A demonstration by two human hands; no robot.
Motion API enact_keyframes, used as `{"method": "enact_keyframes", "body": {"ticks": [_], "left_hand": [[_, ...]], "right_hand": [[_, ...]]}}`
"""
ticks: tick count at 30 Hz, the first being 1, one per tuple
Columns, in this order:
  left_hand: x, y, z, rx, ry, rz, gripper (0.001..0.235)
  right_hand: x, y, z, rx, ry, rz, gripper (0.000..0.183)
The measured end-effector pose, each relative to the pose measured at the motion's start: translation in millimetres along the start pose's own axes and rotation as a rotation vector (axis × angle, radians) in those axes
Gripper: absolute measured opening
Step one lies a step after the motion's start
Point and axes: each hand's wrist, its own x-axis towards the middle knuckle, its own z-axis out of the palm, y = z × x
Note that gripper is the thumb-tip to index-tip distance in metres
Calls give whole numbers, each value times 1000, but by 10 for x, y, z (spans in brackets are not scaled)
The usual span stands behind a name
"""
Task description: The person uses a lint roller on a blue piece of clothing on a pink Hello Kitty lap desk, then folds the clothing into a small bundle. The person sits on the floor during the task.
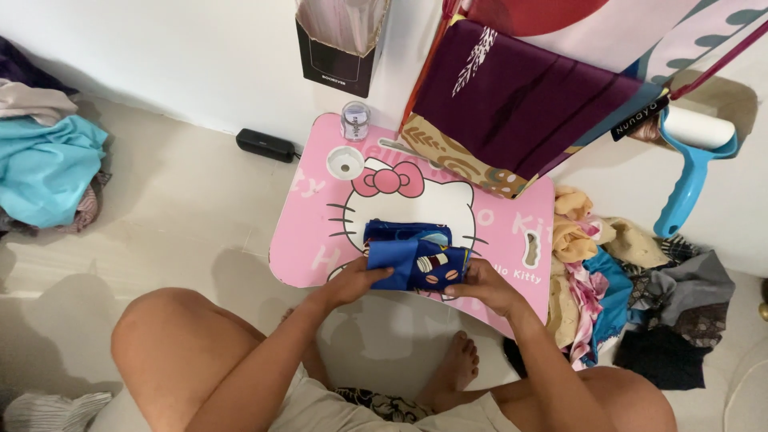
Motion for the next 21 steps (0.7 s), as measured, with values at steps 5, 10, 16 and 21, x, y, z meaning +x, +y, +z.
{"method": "enact_keyframes", "body": {"ticks": [5, 10, 16, 21], "left_hand": [[-119, 289, -2, -1, 32, -95, 45], [80, 26, 18, -68, 220, 27, 28], [334, -401, 42, -35, 357, 54, 32], [187, -241, 69, -57, 421, 61, 39]], "right_hand": [[94, 37, 11, -130, 126, -16, 23], [195, 50, 99, -245, 255, -35, 16], [295, 184, 47, -274, 306, 5, 19], [330, 216, 121, -364, 409, 15, 17]]}}
